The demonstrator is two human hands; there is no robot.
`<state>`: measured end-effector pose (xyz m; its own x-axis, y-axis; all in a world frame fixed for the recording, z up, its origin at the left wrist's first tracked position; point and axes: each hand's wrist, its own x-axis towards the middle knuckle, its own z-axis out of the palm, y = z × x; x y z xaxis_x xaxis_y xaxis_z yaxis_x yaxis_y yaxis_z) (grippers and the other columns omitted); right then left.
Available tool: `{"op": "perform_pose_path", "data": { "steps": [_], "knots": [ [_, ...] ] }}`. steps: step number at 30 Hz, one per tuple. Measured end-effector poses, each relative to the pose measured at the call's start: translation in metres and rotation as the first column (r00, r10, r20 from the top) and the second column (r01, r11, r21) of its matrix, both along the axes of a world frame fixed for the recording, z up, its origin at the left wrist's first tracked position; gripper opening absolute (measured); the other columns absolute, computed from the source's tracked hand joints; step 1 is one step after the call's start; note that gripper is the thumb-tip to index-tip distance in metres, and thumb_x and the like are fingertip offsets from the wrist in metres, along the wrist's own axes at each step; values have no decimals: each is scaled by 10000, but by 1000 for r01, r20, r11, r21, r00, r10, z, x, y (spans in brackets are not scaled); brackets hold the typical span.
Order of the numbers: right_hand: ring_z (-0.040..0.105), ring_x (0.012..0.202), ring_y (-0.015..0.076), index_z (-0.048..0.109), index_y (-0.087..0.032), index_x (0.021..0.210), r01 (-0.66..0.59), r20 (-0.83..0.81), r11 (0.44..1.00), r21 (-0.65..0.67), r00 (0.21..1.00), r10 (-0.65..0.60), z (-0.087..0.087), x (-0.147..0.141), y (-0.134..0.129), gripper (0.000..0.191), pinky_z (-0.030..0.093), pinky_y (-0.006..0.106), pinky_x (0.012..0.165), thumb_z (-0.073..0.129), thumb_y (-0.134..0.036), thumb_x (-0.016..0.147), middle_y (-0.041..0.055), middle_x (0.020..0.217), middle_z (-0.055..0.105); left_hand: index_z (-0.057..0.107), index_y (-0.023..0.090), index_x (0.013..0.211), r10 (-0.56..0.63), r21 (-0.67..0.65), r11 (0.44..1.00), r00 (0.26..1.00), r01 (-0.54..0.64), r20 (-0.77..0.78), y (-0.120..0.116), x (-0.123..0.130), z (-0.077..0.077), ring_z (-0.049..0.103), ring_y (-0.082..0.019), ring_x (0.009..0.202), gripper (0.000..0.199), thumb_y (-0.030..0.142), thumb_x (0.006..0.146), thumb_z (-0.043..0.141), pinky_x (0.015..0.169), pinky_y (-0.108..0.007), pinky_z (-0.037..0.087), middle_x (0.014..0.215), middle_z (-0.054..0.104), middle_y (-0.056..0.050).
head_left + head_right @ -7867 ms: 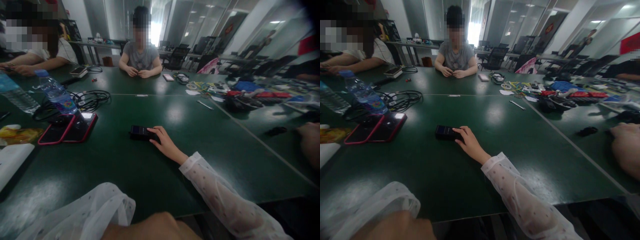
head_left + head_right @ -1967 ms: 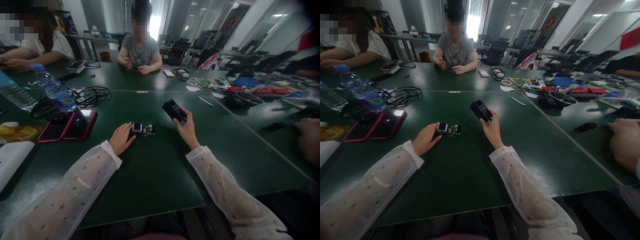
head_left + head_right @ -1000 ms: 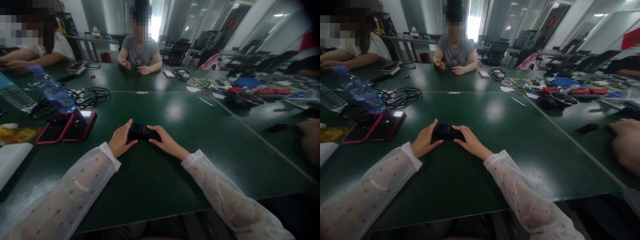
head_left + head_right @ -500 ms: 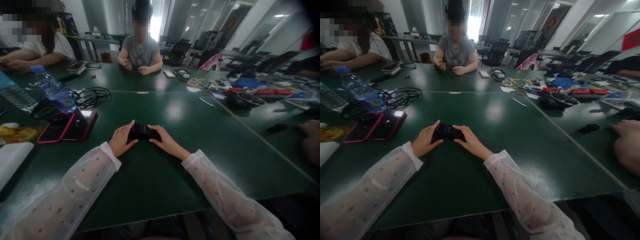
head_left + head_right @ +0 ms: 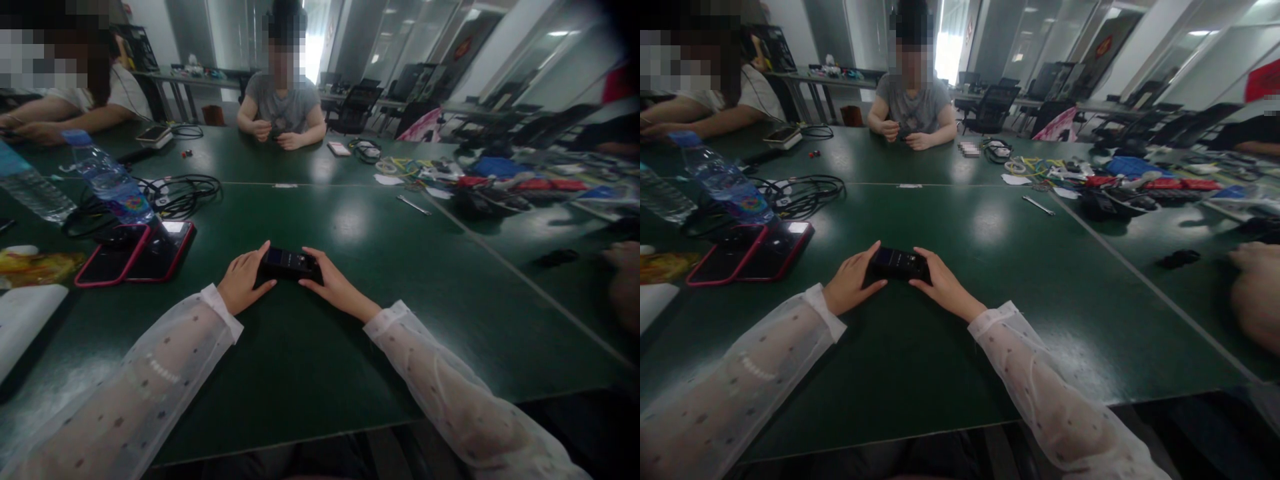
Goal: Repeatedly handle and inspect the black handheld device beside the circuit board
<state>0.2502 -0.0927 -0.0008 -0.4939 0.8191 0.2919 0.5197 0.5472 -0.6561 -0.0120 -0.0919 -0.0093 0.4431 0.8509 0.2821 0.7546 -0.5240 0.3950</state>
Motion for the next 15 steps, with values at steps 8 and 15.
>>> {"op": "perform_pose_path", "data": {
  "steps": [8, 15],
  "knots": [
    [478, 1266, 264, 320, -276, 1408, 0, 0, 1000, -9, 1000, 0, 1, 1, 1, 645, 392, 544, 1071, 640, -327, 850, 105, 1360, 474, 71, 212, 1519, -2, -9, 1000, 1000, 2, 2, 0, -1, 0, 427, -331, 1300, 832, 461, 881, 544, 1060, -538, 337, 1417, 449, -154],
    [490, 1249, 259, 341, -271, 1386, -5, -13, 1000, -17, 1000, 5, 2, 0, 1, 626, 409, 530, 1059, 650, -324, 844, 102, 1338, 488, 74, 197, 1519, 3, -16, 1000, 1000, -3, -10, -1, 0, 1, 421, -323, 1304, 832, 459, 883, 542, 1070, -524, 329, 1412, 453, -153]
  ]
}}
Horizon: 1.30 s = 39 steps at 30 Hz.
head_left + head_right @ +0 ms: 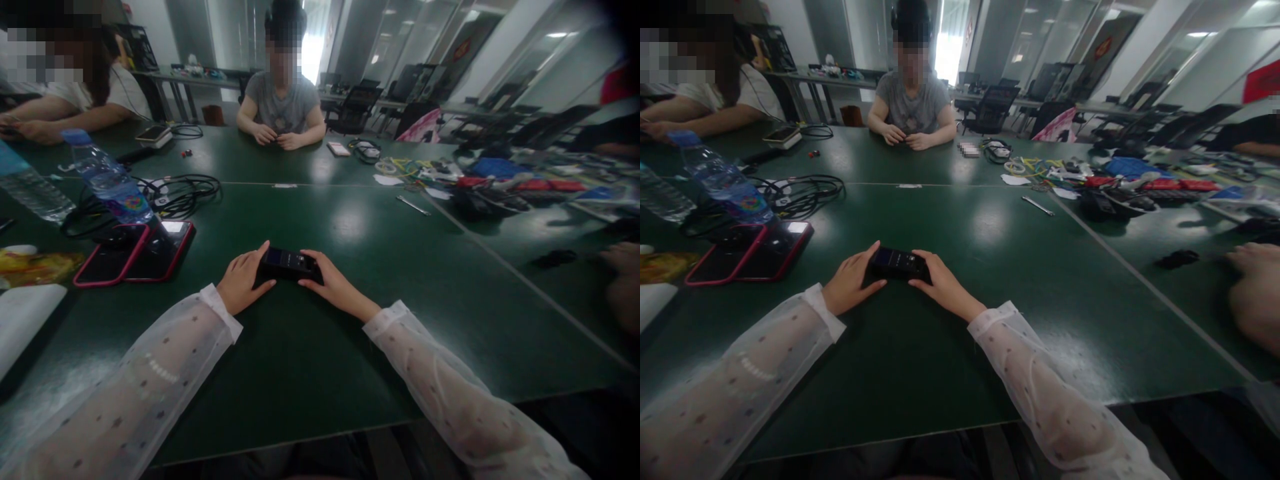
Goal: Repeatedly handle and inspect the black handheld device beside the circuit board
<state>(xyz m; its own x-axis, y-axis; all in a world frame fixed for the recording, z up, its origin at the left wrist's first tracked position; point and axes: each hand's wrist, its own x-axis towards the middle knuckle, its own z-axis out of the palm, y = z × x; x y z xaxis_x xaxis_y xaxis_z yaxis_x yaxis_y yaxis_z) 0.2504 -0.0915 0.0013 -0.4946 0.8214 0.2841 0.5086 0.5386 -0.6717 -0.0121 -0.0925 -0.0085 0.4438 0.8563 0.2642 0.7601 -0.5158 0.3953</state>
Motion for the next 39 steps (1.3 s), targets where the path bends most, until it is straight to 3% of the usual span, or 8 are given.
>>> {"op": "perform_pose_path", "data": {
  "steps": [23, 28, 34, 39],
  "knots": [
    [498, 1239, 260, 349, -286, 1371, 2, -21, 1000, -10, 1000, -2, -2, 0, 1, 619, 413, 528, 1049, 658, -316, 836, 91, 1331, 493, 72, 210, 1518, -3, 18, 1000, 1000, 2, 10, 0, 0, -1, 423, -328, 1303, 830, 452, 882, 547, 1065, -528, 332, 1424, 440, -150],
    [494, 1245, 263, 354, -276, 1369, 1, -23, 1000, 4, 1000, -1, -2, -1, 1, 608, 407, 527, 1054, 653, -310, 841, 96, 1335, 489, -18, 123, 1510, 14, 29, 999, 1000, -14, -20, 0, 1, -5, 425, -336, 1298, 898, 500, 891, 514, 1055, -525, 342, 1399, 462, -195],
    [492, 1246, 262, 351, -278, 1368, 1, -22, 1000, -4, 1000, -1, -2, -2, 1, 602, 404, 513, 1064, 648, -310, 845, 96, 1332, 487, 239, 75, 1452, 36, 34, 999, 993, -33, -110, 0, 3, -5, 402, -337, 1317, 732, 531, 915, 436, 1085, -511, 313, 1404, 451, -216],
    [494, 1244, 264, 350, -283, 1366, -5, -20, 1000, -14, 1000, 5, -1, -2, 1, 598, 406, 514, 1062, 646, -309, 847, 93, 1329, 490, 262, 99, 1444, 41, 31, 999, 993, -38, -108, 0, 3, -3, 416, -324, 1307, 713, 535, 910, 444, 1078, -504, 328, 1395, 467, -194]
  ]
}}
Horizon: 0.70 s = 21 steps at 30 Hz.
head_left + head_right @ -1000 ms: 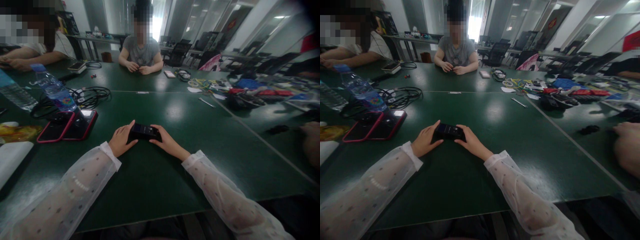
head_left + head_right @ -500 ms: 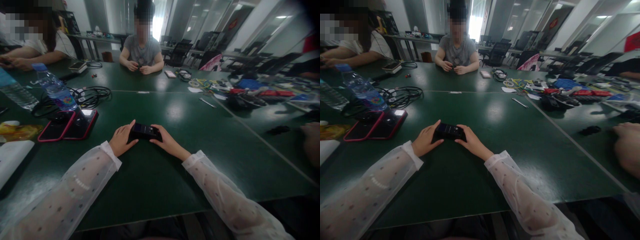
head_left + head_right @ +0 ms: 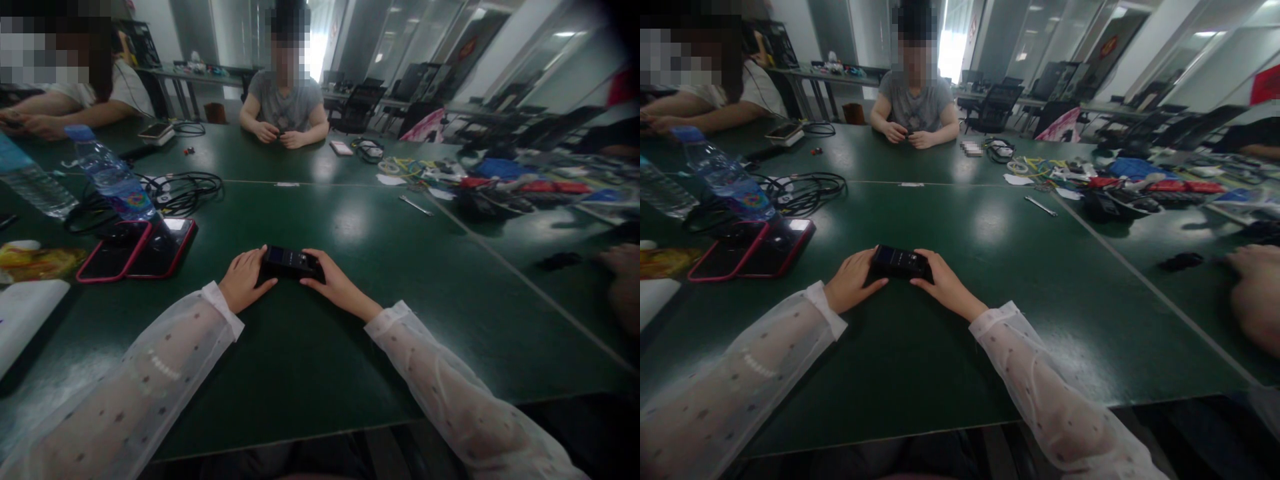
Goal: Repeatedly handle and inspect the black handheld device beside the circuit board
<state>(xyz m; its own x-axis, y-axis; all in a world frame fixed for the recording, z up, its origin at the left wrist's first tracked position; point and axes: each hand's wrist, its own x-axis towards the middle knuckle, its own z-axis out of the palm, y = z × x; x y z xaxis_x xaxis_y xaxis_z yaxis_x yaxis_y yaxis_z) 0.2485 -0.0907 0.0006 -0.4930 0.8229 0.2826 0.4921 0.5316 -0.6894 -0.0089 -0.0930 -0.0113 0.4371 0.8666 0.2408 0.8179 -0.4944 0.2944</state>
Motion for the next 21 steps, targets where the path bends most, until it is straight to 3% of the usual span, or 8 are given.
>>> {"op": "perform_pose_path", "data": {
  "steps": [21],
  "knots": [
    [556, 1193, 251, 410, -270, 1321, 23, -76, 997, -69, 997, -28, 1, 2, 0, 574, 448, 488, 1028, 684, -277, 816, 84, 1296, 543, 238, 72, 1452, 2, -17, 1000, 1000, -2, -18, -1, 1, 2, 411, -329, 1310, 732, 536, 917, 422, 1076, -516, 329, 1397, 460, -212]
  ]
}}
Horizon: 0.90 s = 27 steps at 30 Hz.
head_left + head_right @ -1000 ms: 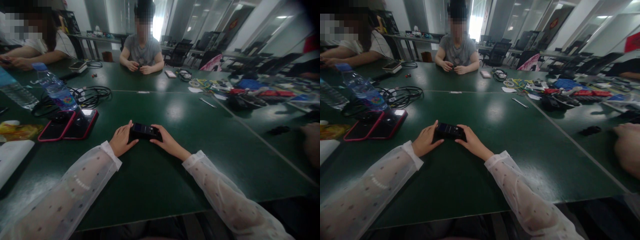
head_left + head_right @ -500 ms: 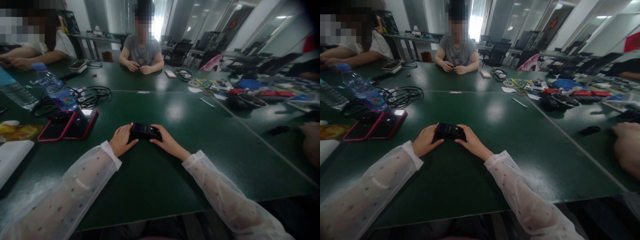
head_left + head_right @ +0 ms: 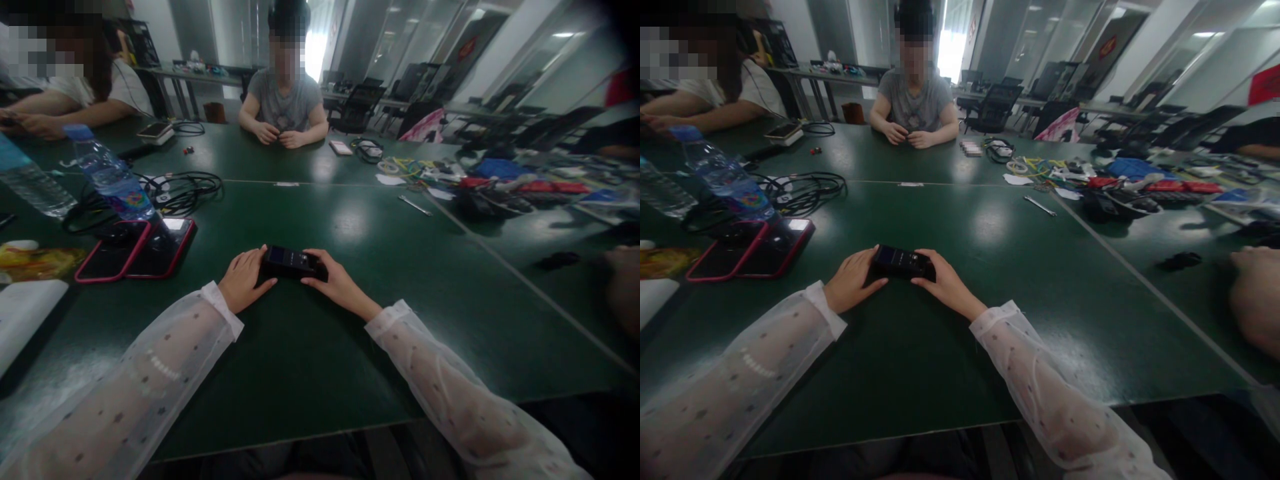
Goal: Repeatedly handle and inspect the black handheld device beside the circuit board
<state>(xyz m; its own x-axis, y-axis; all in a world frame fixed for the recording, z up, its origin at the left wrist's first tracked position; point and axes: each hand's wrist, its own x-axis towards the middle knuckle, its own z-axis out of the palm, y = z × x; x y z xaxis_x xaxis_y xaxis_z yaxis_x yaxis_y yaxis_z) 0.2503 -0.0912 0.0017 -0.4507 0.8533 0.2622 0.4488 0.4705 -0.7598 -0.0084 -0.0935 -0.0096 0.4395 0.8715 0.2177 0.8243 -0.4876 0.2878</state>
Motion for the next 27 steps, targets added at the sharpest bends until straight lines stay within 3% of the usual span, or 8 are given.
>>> {"op": "perform_pose_path", "data": {
  "steps": [5, 12, 14, 16, 18, 21, 27],
  "knots": [
    [582, 1152, 259, 424, -275, 1307, 18, -31, 1000, -10, 999, -19, -1, 0, 1, 571, 462, 498, 1008, 694, -286, 804, 79, 1258, 562, 241, 75, 1448, 1, 20, 1000, 1000, -2, 10, 1, 0, -1, 415, -329, 1308, 741, 541, 907, 441, 1082, -510, 325, 1386, 468, -212],
    [576, 1163, 256, 461, -265, 1256, 13, -240, 996, -83, 970, -33, 5, 5, 4, 548, 483, 466, 992, 715, -365, 780, 82, 1227, 582, 269, 64, 1435, -5, 34, 999, 1000, 6, -13, 0, 0, -1, 419, -330, 1301, 707, 515, 920, 443, 1080, -500, 328, 1388, 465, -211],
    [578, 1163, 253, 460, -267, 1251, 66, -306, 993, -98, 947, -94, 8, 11, 9, 559, 479, 453, 1001, 718, -393, 772, 80, 1241, 581, 275, 73, 1438, -11, 33, 999, 1000, 12, -21, -1, -1, -1, 410, -324, 1310, 692, 510, 926, 435, 1084, -497, 322, 1402, 458, -203],
    [567, 1181, 248, 457, -264, 1243, 198, -369, 977, -73, 905, -211, 9, 22, 18, 552, 475, 435, 1009, 705, -423, 775, 79, 1265, 566, 293, 97, 1435, -18, 27, 999, 999, 19, -27, -1, -1, 1, 394, -317, 1325, 666, 512, 931, 423, 1086, -499, 316, 1422, 447, -190],
    [562, 1184, 247, 444, -250, 1246, 381, -400, 924, -18, 845, -356, 8, 40, 29, 569, 474, 428, 1005, 687, -456, 775, 89, 1272, 558, 319, 122, 1427, -29, 12, 999, 999, 29, -32, -2, 0, 3, 380, -309, 1340, 633, 513, 937, 407, 1088, -503, 311, 1439, 438, -174],
    [604, 1103, 267, 429, -182, 1266, 622, -357, 778, 86, 748, -559, 0, 74, 45, 666, 500, 448, 949, 706, -469, 732, 137, 1219, 579, 341, 120, 1421, -33, -14, 999, 999, 33, -43, -2, 0, 6, 369, -304, 1350, 622, 510, 941, 399, 1094, -501, 304, 1452, 431, -169],
    [651, 914, 273, 478, -127, 1236, 787, -107, 583, 203, 610, -785, -16, 112, 53, 638, 532, 449, 810, 675, -472, 737, 163, 1071, 648, 346, 125, 1422, -29, -11, 1000, 999, 29, -43, -1, -1, 5, 374, -305, 1348, 629, 529, 941, 385, 1091, -503, 304, 1456, 427, -164]
  ]
}}
